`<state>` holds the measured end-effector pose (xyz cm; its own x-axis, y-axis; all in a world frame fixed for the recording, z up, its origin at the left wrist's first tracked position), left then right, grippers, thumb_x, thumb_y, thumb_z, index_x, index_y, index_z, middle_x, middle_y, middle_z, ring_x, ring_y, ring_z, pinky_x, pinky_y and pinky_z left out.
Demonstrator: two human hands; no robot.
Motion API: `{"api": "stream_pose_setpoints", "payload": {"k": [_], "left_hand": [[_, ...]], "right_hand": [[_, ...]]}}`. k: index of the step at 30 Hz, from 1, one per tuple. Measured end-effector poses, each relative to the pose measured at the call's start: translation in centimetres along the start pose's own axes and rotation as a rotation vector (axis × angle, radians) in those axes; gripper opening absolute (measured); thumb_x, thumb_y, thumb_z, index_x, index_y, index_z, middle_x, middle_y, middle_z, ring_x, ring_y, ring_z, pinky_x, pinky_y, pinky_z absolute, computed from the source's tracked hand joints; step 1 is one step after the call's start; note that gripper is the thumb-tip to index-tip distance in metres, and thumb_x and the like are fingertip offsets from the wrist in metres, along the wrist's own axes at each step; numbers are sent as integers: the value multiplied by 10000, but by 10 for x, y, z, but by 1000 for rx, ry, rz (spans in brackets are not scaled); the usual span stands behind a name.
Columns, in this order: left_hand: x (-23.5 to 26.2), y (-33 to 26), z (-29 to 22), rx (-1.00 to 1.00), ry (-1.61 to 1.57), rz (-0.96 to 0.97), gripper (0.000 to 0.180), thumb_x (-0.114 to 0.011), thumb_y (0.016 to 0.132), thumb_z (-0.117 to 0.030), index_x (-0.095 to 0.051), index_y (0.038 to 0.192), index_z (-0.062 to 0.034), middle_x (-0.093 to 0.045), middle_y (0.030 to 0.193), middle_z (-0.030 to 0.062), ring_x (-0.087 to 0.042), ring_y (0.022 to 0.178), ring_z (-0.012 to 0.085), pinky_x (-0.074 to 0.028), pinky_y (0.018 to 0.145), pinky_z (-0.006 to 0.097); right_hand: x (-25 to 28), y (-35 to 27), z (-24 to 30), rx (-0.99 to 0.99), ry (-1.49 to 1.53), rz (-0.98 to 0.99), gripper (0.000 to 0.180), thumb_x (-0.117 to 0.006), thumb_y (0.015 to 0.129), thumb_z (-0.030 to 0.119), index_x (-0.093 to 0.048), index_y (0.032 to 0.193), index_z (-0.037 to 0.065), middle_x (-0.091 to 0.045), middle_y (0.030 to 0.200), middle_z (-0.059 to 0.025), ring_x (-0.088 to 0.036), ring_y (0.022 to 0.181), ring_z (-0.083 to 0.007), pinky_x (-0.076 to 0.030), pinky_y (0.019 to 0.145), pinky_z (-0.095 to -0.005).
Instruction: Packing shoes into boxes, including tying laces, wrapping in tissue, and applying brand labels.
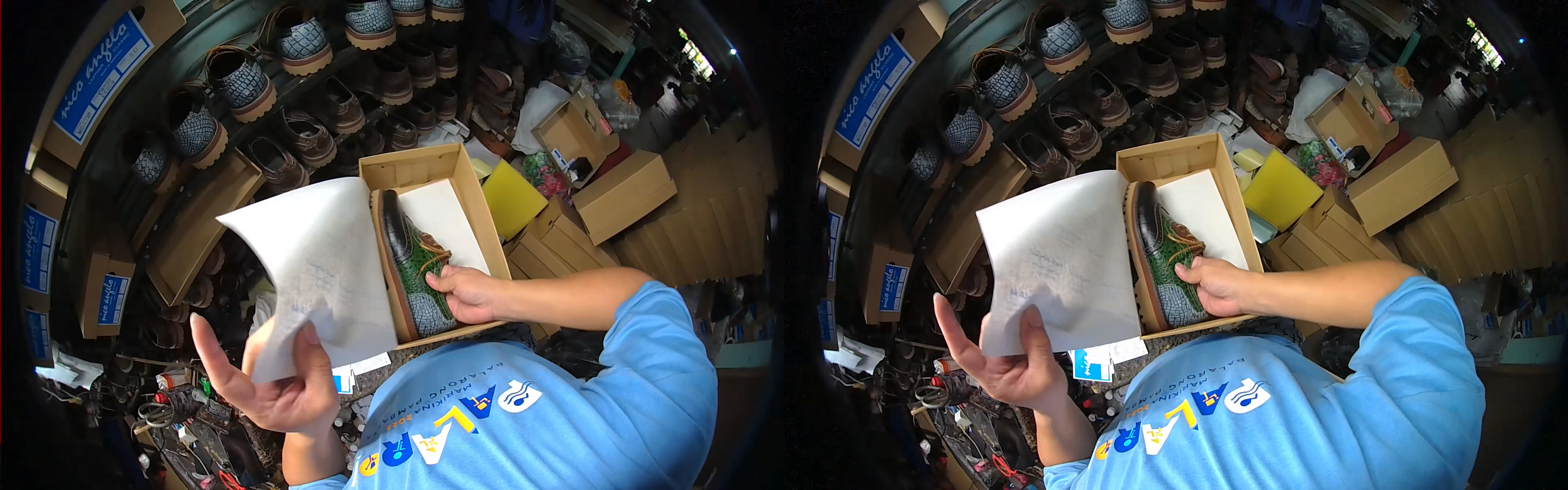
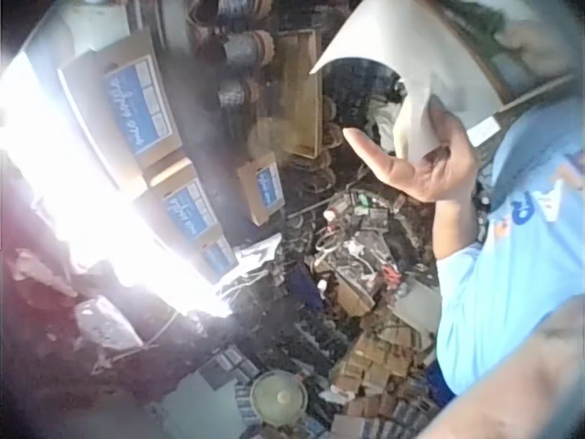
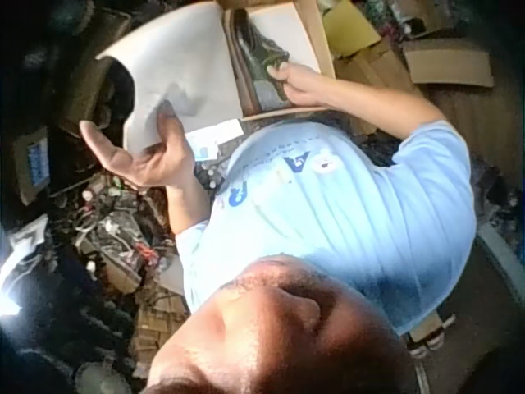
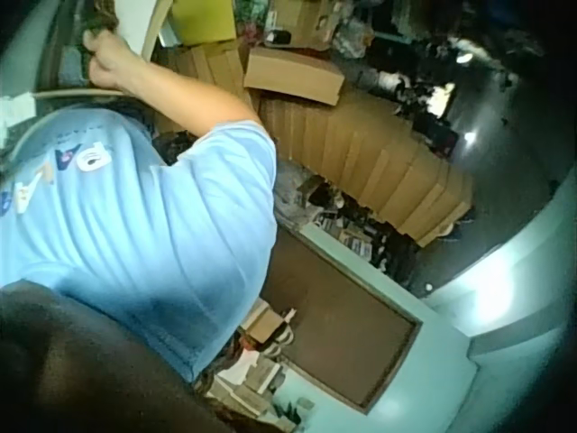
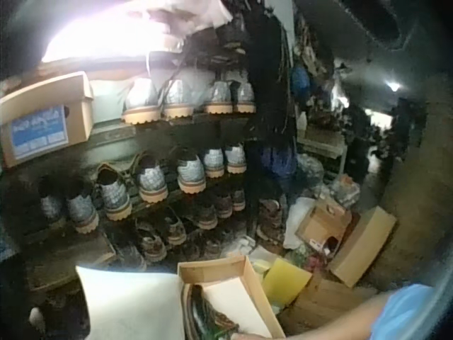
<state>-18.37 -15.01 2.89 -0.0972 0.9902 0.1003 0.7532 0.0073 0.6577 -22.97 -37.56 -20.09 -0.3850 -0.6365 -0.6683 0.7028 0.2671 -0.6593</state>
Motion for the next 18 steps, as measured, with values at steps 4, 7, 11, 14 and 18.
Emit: {"api": "stream_pose_setpoints", "payload": {"k": [4, 7, 11, 14, 18], "left_hand": [[1, -6, 0, -20, -6, 138, 953, -630, 850, 157, -27, 1580, 42, -721, 967, 169, -685, 817, 140, -528, 794, 226], [-7, -1, -12, -14, 3, 100, 878, -637, 866, 141, -89, 1550, 86, -725, 998, 185, -702, 839, 166, -540, 807, 244], [-61, -1, -31, -235, -131, 327, 635, -685, 856, 105, -354, 1397, 136, -708, 1100, 214, -730, 930, 262, -567, 831, 337], [-114, -20, -38, -143, -383, 905, 939, -854, 771, -451, -448, 1410, 104, -547, 1382, 308, -529, 1299, 456, -420, 1073, 542], [-96, -22, 12, -304, -156, 890, 979, -686, 811, -689, -477, 1446, 27, -359, 1543, 314, -334, 1444, 489, -278, 1163, 576]], "right_hand": [[-2, -11, 2, 87, 29, 29, 294, -513, 1058, 151, -498, 1335, 53, -610, 1304, -98, -586, 1208, -247, -432, 1117, -457], [-3, -10, 6, 91, -26, 80, 297, -500, 1065, 165, -516, 1341, 57, -626, 1286, -92, -586, 1210, -242, -446, 1099, -440], [5, 11, -10, 41, 5, 35, 219, -486, 1071, 152, -534, 1248, 34, -638, 1221, -127, -630, 1126, -261, -488, 1046, -430], [20, 23, -14, 35, -143, 52, 330, -547, 1042, 158, -507, 1314, -25, -640, 1229, -143, -630, 1118, -244, -488, 1028, -407], [-18, -25, 3, 1, -442, 0, 444, -587, 1020, 188, -472, 1354, -82, -624, 1264, -169, -618, 1131, -241, -480, 1025, -388]]}}
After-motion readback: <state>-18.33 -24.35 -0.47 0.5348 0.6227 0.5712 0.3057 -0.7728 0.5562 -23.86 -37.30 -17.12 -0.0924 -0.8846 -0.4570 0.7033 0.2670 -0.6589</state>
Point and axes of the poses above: each hand's wrist, its own y-axis towards the middle knuckle, its own x-axis out of the back of the hand, z = x × y, the point moved 7 cm from there along y, towards the middle knuckle
